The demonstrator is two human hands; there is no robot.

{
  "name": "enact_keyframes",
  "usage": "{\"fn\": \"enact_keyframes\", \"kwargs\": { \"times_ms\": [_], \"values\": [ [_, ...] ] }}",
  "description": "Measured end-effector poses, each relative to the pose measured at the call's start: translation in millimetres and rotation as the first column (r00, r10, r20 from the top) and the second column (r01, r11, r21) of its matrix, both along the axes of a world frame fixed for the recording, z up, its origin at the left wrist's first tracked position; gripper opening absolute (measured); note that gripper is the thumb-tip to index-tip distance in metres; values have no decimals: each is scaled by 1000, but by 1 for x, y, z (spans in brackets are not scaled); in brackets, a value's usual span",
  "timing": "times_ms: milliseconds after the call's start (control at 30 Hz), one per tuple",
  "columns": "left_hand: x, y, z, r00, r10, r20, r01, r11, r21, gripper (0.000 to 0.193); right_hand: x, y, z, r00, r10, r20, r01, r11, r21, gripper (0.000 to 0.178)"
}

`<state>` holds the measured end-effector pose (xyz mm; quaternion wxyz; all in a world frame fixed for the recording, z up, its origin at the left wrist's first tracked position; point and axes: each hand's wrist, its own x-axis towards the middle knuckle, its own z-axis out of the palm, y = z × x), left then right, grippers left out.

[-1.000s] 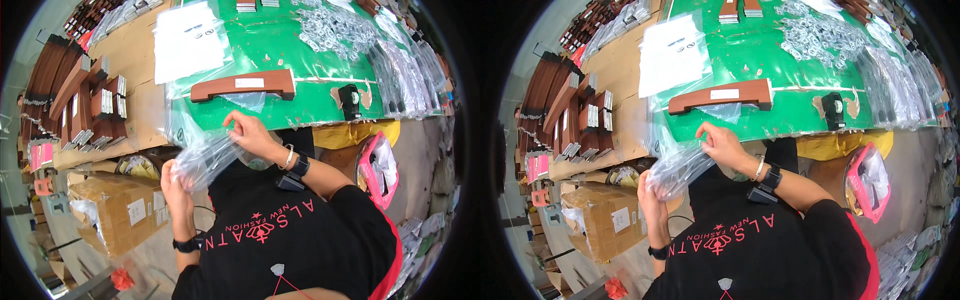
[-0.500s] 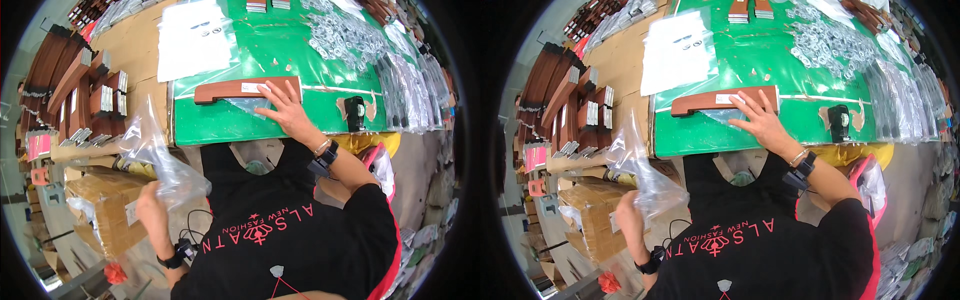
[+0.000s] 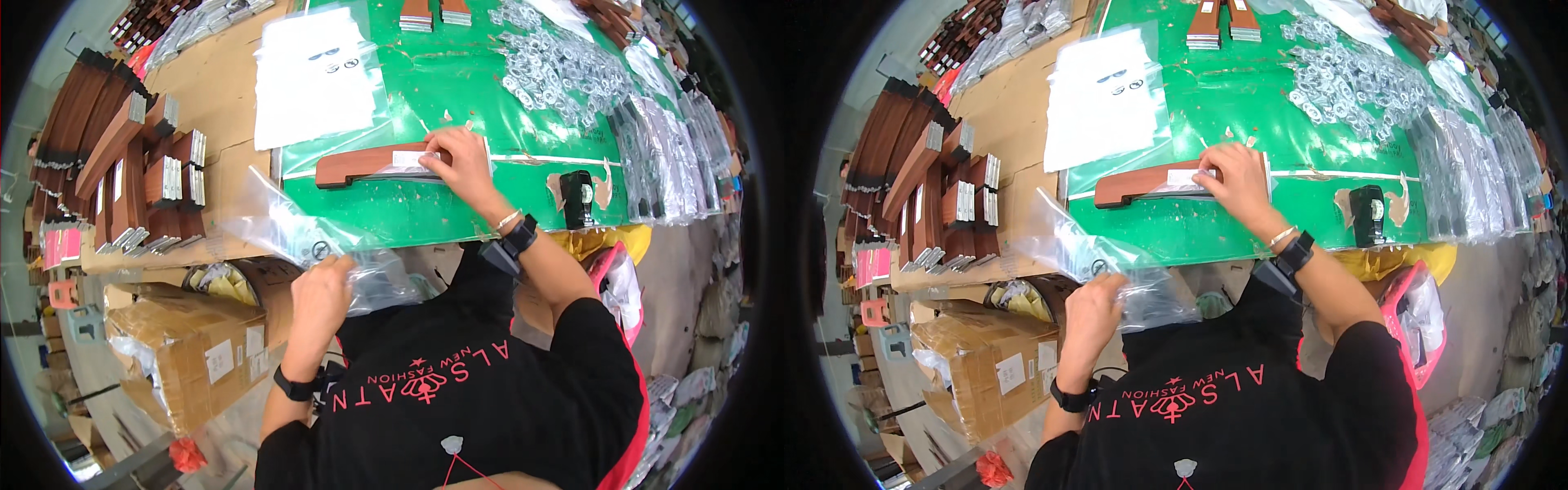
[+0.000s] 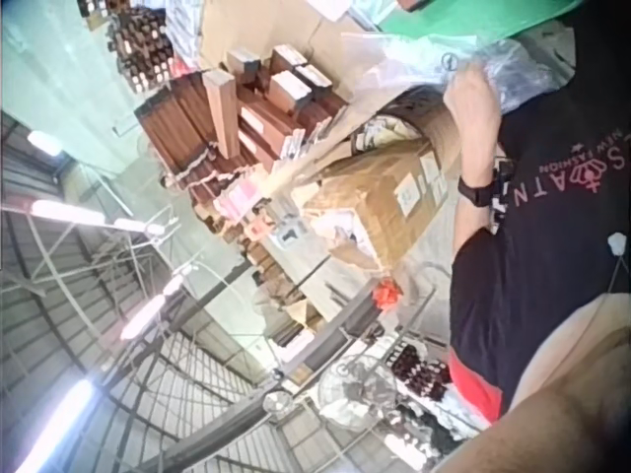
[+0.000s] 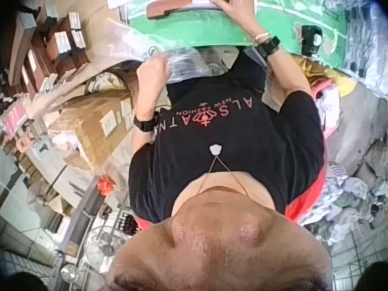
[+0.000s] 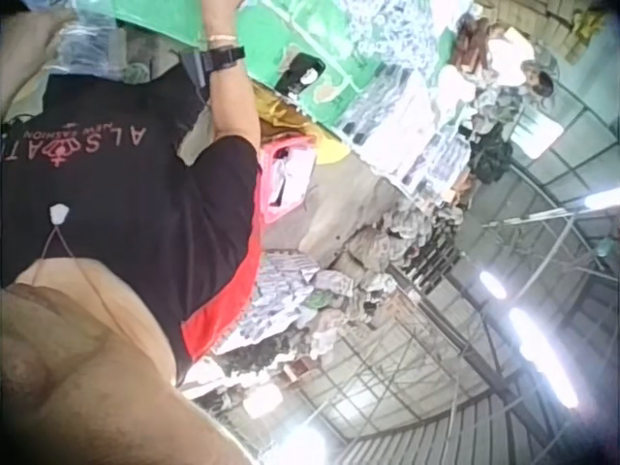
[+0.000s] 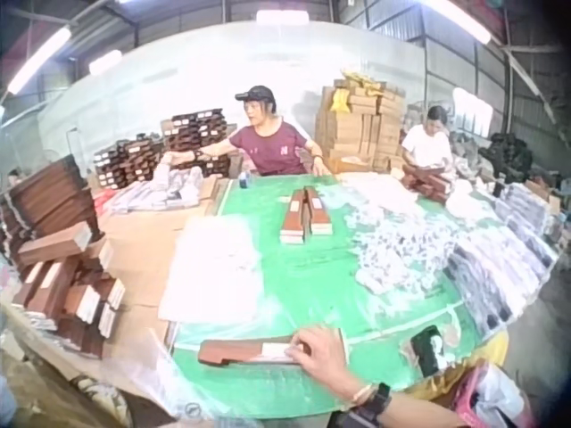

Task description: Placing wooden furniture parts into plastic bags and sealing them with tape.

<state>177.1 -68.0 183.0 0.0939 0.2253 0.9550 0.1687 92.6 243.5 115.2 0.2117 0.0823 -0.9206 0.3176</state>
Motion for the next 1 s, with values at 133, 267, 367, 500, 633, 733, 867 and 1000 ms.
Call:
{"fn": "enact_keyframes", "kwargs": {
  "times_ms": [133, 267, 367, 500, 633, 733, 867, 1000],
  "values": [
    [-22, 32, -20, 996, -76, 53, 68, 988, 140, 28, -30, 11, 9, 991, 10, 130, -16, 999, 51, 50],
    [-47, 75, -70, 891, -120, 438, -148, 836, 529, 27, -63, 27, 26, 737, 186, 650, -282, 958, 46, 56],
    [-68, 112, -88, 612, -195, 767, -564, 572, 595, 34, -68, 30, 32, 717, 262, 647, -387, 920, 56, 54],
    [-73, 133, -98, 593, -73, 802, -705, 434, 561, 25, -42, 21, 39, 846, 339, 412, -426, 893, 141, 33],
    [-45, 121, -97, 559, -88, 825, -753, 363, 549, 25, -3, -1, 51, 856, 384, 346, -443, 890, 110, 41],
    [-38, 93, -91, 573, -187, 798, -648, 492, 581, 26, 24, -17, 57, 878, 337, 341, -411, 894, 177, 48],
    [-8, 33, -54, 772, -185, 608, -367, 651, 665, 32, 41, -19, 57, 951, 275, 139, -306, 900, 311, 64],
    [-2, -44, 0, 886, 211, 413, -438, 675, 594, 32, 43, -23, 38, 983, 173, 61, -181, 853, 490, 77]
  ]
}}
